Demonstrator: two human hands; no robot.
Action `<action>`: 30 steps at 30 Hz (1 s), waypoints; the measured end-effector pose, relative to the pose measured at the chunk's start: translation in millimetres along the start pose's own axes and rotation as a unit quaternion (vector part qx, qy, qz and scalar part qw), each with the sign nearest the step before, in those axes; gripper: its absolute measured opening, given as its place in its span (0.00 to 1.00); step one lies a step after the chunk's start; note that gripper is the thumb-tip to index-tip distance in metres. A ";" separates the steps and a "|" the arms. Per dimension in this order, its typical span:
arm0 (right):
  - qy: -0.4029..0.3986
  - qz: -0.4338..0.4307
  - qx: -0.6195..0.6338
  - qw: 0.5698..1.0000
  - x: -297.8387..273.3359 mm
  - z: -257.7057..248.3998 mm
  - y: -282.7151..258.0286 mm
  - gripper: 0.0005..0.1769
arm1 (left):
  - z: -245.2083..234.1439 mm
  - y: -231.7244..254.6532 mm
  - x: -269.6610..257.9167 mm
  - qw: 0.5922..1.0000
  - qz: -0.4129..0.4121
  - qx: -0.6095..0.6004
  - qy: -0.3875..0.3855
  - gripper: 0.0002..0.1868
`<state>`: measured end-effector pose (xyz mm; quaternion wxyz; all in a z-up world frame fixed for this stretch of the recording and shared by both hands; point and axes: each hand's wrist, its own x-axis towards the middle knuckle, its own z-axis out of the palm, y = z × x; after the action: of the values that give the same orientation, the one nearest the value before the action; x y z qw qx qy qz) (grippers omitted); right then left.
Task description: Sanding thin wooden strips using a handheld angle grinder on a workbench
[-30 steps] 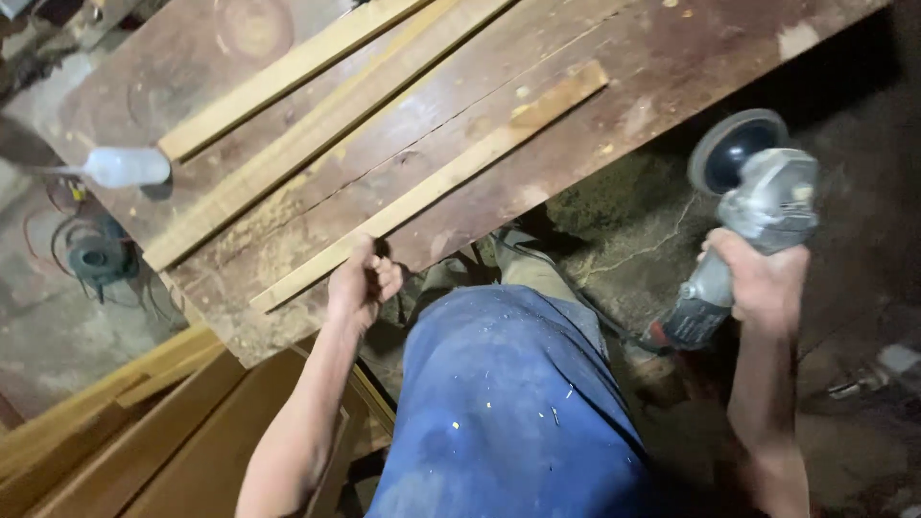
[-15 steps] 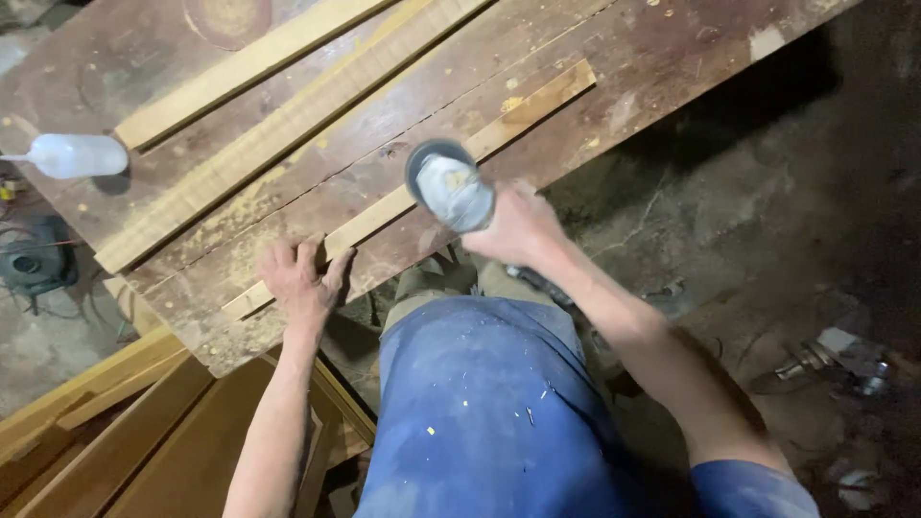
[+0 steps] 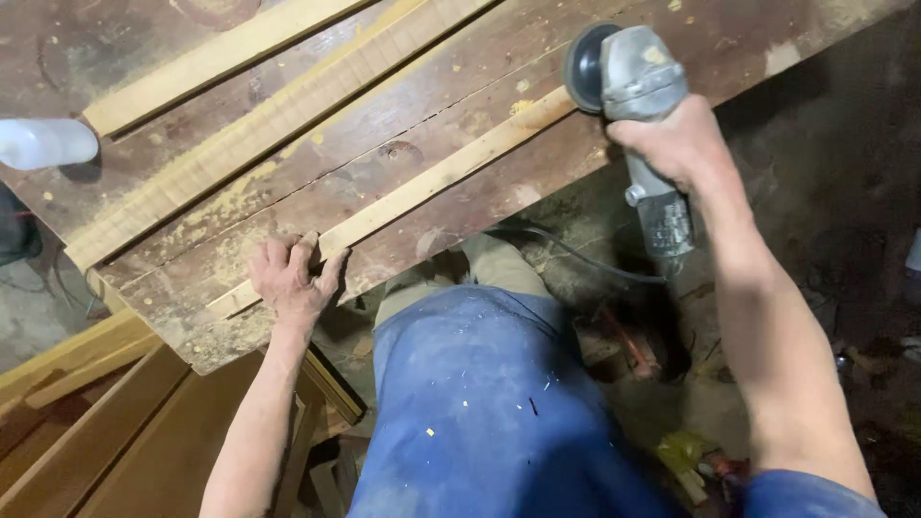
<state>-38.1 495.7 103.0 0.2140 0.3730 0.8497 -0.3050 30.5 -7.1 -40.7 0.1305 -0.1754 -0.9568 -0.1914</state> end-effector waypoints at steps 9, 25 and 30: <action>-0.056 -0.032 0.013 0.998 -22.8 33.7 -14.8 0.29 | 1.2 1.9 5.4 1.000 0.005 -0.017 0.010 0.23; -0.061 0.018 -0.069 0.996 -12.2 21.7 -6.4 0.35 | -3.6 4.2 8.9 1.000 0.004 -0.023 0.012 0.24; -0.020 0.005 -0.029 0.999 4.4 7.5 7.8 0.26 | 0.5 0.5 6.3 0.999 0.009 -0.029 0.016 0.23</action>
<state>-33.9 497.1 92.2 0.2436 0.3649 0.8517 -0.2867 24.9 -4.6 -39.0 0.1422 -0.1848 -0.9471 -0.2206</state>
